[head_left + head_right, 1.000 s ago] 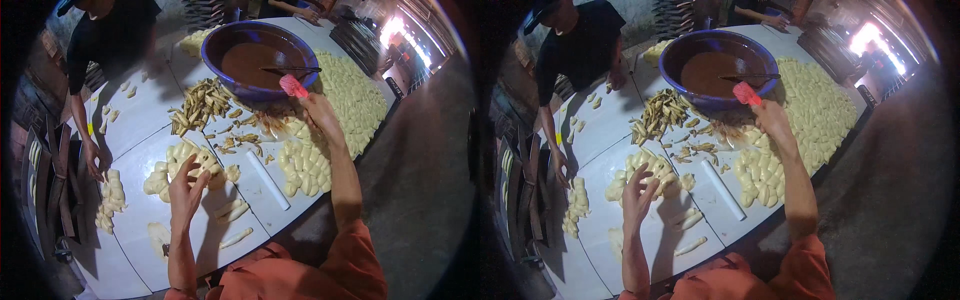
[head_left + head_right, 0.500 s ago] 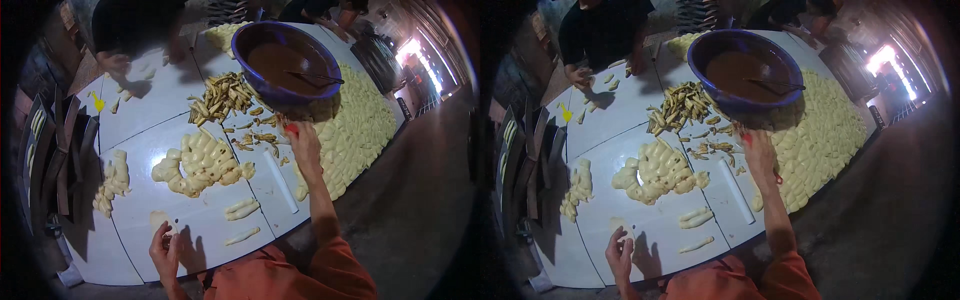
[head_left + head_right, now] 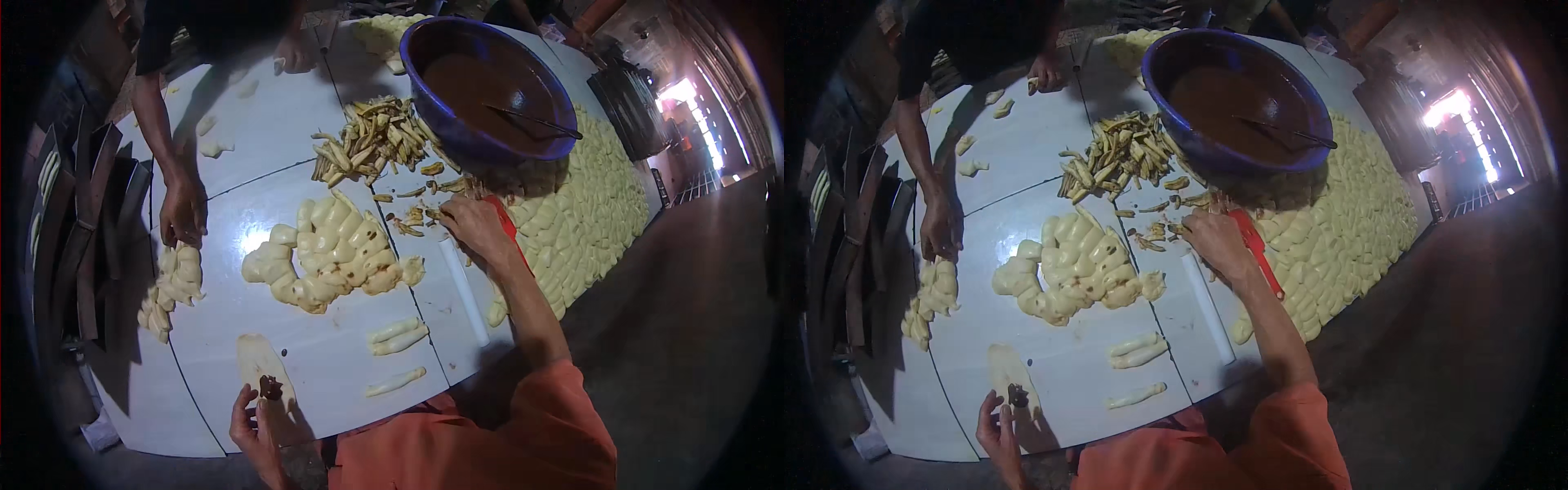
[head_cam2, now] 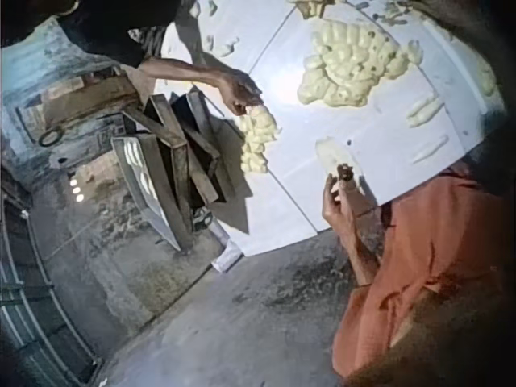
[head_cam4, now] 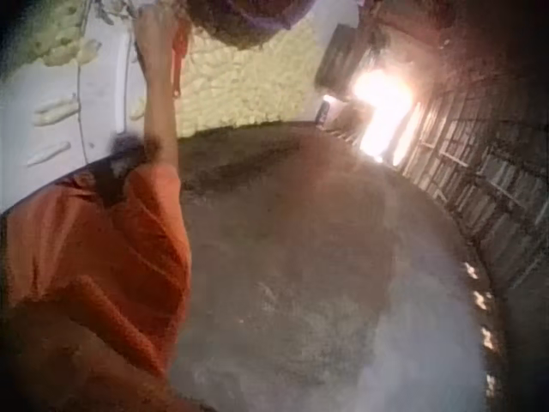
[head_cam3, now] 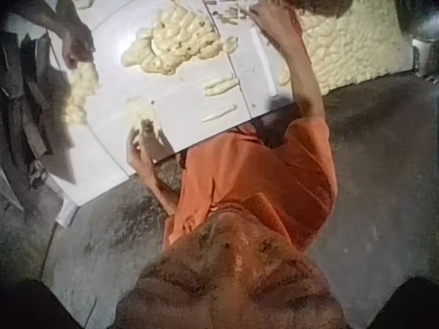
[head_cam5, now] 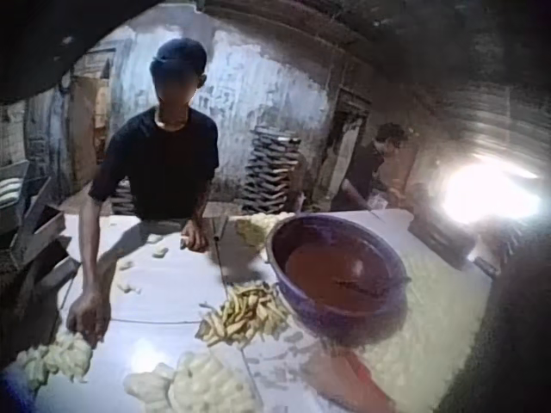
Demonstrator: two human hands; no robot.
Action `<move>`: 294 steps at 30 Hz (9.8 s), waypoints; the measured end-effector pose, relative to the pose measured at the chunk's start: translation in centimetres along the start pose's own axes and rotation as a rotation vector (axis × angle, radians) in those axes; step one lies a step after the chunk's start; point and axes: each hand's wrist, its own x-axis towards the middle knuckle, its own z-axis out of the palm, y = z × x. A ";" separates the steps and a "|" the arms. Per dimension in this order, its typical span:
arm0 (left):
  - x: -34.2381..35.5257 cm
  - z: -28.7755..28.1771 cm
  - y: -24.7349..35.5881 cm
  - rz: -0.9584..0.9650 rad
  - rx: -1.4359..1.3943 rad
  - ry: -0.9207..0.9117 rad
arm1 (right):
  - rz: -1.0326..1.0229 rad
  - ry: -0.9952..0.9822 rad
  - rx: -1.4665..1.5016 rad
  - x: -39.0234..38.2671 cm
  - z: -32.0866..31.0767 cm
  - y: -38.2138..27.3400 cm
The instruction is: The person flattens pieces of dough on a table with a rolling pin, spreads chocolate filling onto each piece using a spatula, places banana pieces onto the chocolate, and rolls the dough up by hand.
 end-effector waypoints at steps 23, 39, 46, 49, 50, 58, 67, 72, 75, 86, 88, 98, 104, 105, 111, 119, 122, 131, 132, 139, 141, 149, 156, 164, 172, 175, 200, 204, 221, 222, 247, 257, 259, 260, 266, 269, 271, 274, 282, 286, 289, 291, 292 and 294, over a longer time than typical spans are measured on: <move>0.8 -0.2 1.6 0.146 0.104 -0.045 | -0.143 -0.035 0.048 0.9 0.0 -3.6; 1.7 3.6 4.7 0.351 -0.005 -0.165 | 0.040 -0.097 0.420 2.6 0.5 -1.5; 1.2 3.7 4.2 0.339 0.035 -0.180 | -0.060 -0.089 0.417 2.1 -0.2 -1.4; 1.1 4.2 4.0 0.352 0.036 -0.175 | -0.188 -0.064 0.316 2.3 0.4 -2.4; 1.1 4.2 4.1 0.350 0.037 -0.174 | -0.220 -0.079 0.282 2.4 0.4 -2.6; 0.4 3.6 4.6 0.302 0.034 -0.166 | -0.151 -0.041 0.110 2.5 0.5 -2.8; 0.1 3.3 4.2 0.270 0.007 -0.184 | -0.335 -0.086 -0.035 1.7 -0.4 -4.4; 0.2 3.5 3.8 0.344 0.004 -0.160 | -0.326 -0.028 0.060 2.2 1.1 -3.8; 0.2 3.5 3.8 0.376 0.002 -0.156 | -0.173 0.008 0.286 3.0 1.9 -2.3; 0.3 2.6 2.8 0.349 -0.003 -0.127 | -0.106 -0.038 0.194 1.6 0.3 -2.5; 0.4 2.6 3.3 0.357 0.005 -0.150 | -0.096 -0.054 0.183 2.0 0.0 -2.5; 0.2 1.4 1.4 0.344 -0.042 -0.094 | -0.199 -0.099 -0.053 2.8 0.8 -4.7; 0.1 -0.2 1.1 0.298 -0.077 -0.072 | 0.111 -0.202 0.408 2.9 1.1 -3.5; 0.2 -0.4 1.0 0.300 -0.086 -0.065 | 0.313 -0.266 0.611 3.1 1.3 -2.8; 0.5 -1.8 -0.7 0.280 -0.038 -0.035 | 0.190 -0.202 0.456 3.1 -1.6 -4.4; 1.1 -1.8 -0.7 0.317 -0.049 -0.059 | 0.294 -0.081 0.013 1.0 0.0 -8.7; 1.3 -1.7 -0.1 0.330 -0.065 -0.079 | 0.247 -0.009 -0.075 0.4 1.4 -9.2; 1.5 -2.0 -0.9 0.310 -0.066 -0.090 | 0.349 0.045 0.090 1.6 2.8 -8.0; 1.5 -2.0 -0.9 0.292 -0.080 -0.096 | 0.350 0.027 0.075 1.9 2.7 -8.2; 1.6 -2.7 -1.8 0.318 -0.106 -0.056 | 0.285 -0.032 -0.050 3.2 3.6 -6.0; 1.4 -3.1 -2.3 0.297 -0.115 -0.043 | 0.375 -0.136 0.274 3.3 2.5 -5.5; 1.3 -3.9 -3.1 0.276 -0.072 -0.018 | 0.502 -0.171 0.787 2.9 -1.0 -8.0; 1.7 -4.0 -2.9 0.275 -0.068 -0.066 | 0.456 -0.111 0.292 2.0 2.1 -9.3; 1.9 -4.1 -2.6 0.297 -0.062 -0.083 | 0.297 -0.070 0.104 2.6 3.1 -9.0; 1.7 -4.3 -2.7 0.285 -0.064 -0.072 | 0.302 -0.173 0.077 3.6 2.9 -10.0; 1.8 -4.4 -3.2 0.299 -0.078 -0.054 | 0.454 -0.236 0.483 3.7 1.2 -8.5; 2.3 -4.1 -3.4 0.299 -0.083 -0.053 | 0.299 -0.426 0.263 4.7 1.1 -8.4; 2.4 -4.2 -3.5 0.303 -0.092 -0.043 | 0.347 -0.432 0.571 5.1 1.5 -4.4; 3.0 -3.1 -2.1 0.237 -0.117 -0.089 | 0.339 -0.286 0.234 4.1 1.7 -9.4; 3.0 -3.1 -2.1 0.244 -0.113 -0.094 | 0.379 -0.348 0.220 4.3 1.5 -9.8; 3.0 -3.4 -2.4 0.305 -0.083 -0.058 | 0.264 -0.598 0.935 2.7 -4.8 -19.1; 2.2 -4.7 -5.3 0.194 -0.127 0.015 | -0.289 -0.890 0.686 -2.6 1.4 -35.6; 2.0 -5.0 -5.6 0.271 -0.081 0.024 | -0.435 -0.819 0.642 -3.5 3.0 -36.8; 1.9 -5.0 -5.7 0.266 -0.083 0.034 | -0.445 -0.824 0.637 -4.2 3.2 -37.0; 2.2 -4.3 -5.6 0.426 0.026 0.012 | -0.176 -0.685 0.656 -5.5 1.0 -35.5; 2.5 -4.2 -5.1 0.428 0.018 -0.011 | -0.038 -0.705 0.788 -6.1 1.6 -34.1; 2.7 -3.7 -4.6 0.457 0.018 -0.002 | 0.148 -0.775 0.974 -6.8 2.4 -32.5; 3.4 -1.9 -3.1 0.513 0.095 -0.042 | 0.387 -0.743 1.199 -7.8 3.6 -31.3; 6.1 3.7 -1.1 0.548 0.353 -0.168 | 0.522 -0.595 1.330 -9.0 4.3 -29.0; 6.7 4.7 -1.3 0.642 0.450 -0.211 | 0.535 -0.560 1.408 -9.9 5.1 -28.2; 7.4 4.5 -0.8 0.663 0.482 -0.300 | 0.491 -0.563 1.412 -9.9 5.1 -28.2; 7.6 3.6 -0.7 0.669 0.482 -0.341 | 0.492 -0.567 1.425 -9.8 4.9 -28.6; 7.6 3.0 -0.7 0.674 0.473 -0.379 | 0.493 -0.571 1.429 -9.7 4.7 -28.9; 7.2 0.4 -0.2 0.692 0.416 -0.396 | 0.480 -0.574 1.451 -9.9 4.1 -29.5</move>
